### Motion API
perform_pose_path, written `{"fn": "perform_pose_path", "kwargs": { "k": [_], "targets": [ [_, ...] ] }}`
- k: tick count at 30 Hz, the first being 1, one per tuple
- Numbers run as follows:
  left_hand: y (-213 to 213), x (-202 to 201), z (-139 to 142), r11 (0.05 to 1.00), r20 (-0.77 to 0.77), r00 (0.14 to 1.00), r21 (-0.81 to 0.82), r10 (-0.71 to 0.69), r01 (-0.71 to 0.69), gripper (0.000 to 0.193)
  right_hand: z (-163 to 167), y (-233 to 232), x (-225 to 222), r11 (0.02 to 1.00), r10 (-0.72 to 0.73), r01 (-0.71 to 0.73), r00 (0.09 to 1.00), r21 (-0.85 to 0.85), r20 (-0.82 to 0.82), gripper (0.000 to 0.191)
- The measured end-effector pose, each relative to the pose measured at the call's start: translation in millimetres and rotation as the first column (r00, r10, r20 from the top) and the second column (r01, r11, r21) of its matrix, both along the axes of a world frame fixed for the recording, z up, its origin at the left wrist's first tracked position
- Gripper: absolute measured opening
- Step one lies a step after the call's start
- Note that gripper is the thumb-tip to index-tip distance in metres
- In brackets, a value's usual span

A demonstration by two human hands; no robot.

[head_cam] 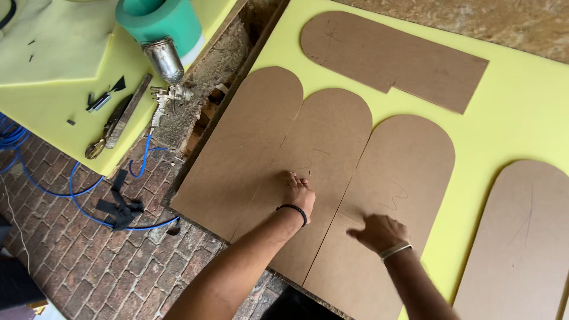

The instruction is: The person arranges several brown cardboard cutouts on a yellow work surface, then uses a pneumatic spray gun to apply a white coating to each piece. The person flips the pieces over to coat the other side and continues spraying until all visible surfaces are covered.

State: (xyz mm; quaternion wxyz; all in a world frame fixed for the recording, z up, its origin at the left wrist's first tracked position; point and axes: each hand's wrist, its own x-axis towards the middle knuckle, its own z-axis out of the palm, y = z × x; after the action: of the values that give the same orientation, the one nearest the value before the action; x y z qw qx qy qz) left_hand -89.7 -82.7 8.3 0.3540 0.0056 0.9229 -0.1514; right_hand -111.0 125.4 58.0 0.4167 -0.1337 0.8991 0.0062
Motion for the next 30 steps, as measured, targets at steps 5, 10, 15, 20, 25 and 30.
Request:
{"fn": "perform_pose_path", "kwargs": {
  "k": [5, 10, 15, 20, 25, 30],
  "targets": [
    [-28, -2, 8, 0.962, 0.001, 0.989, 0.230, 0.151, -0.147, 0.125, 4, -75, -10, 0.925, -0.170, 0.065, 0.951, -0.375, -0.257, 0.080],
    [-143, 14, 5, 0.632, -0.014, 0.961, 0.756, 0.276, -0.170, 0.067, 14, -148, 12, 0.989, 0.037, -0.064, 0.979, -0.130, -0.202, 0.099],
    [-319, 30, 0, 0.463, -0.286, 0.525, 0.853, 0.801, -0.241, 0.033, -8, -169, 24, 1.000, 0.003, -0.006, 0.986, -0.015, -0.164, 0.097],
    [-471, -2, -4, 0.806, -0.796, 0.127, 0.581, 0.592, -0.115, 0.072, -66, -171, 19, 0.997, -0.067, 0.072, 0.948, 0.006, -0.310, 0.082],
    [-546, -53, -9, 0.517, -0.416, 0.307, 0.708, 0.856, -0.481, 0.056, -90, -179, 27, 0.946, -0.313, 0.323, 0.919, 0.005, -0.242, 0.076],
    [-571, -53, -19, 0.630, -0.299, 0.586, 0.585, 0.753, -0.511, 0.047, -82, -184, 40, 0.929, -0.360, 0.371, 0.899, -0.005, -0.249, 0.086]
  ]
}}
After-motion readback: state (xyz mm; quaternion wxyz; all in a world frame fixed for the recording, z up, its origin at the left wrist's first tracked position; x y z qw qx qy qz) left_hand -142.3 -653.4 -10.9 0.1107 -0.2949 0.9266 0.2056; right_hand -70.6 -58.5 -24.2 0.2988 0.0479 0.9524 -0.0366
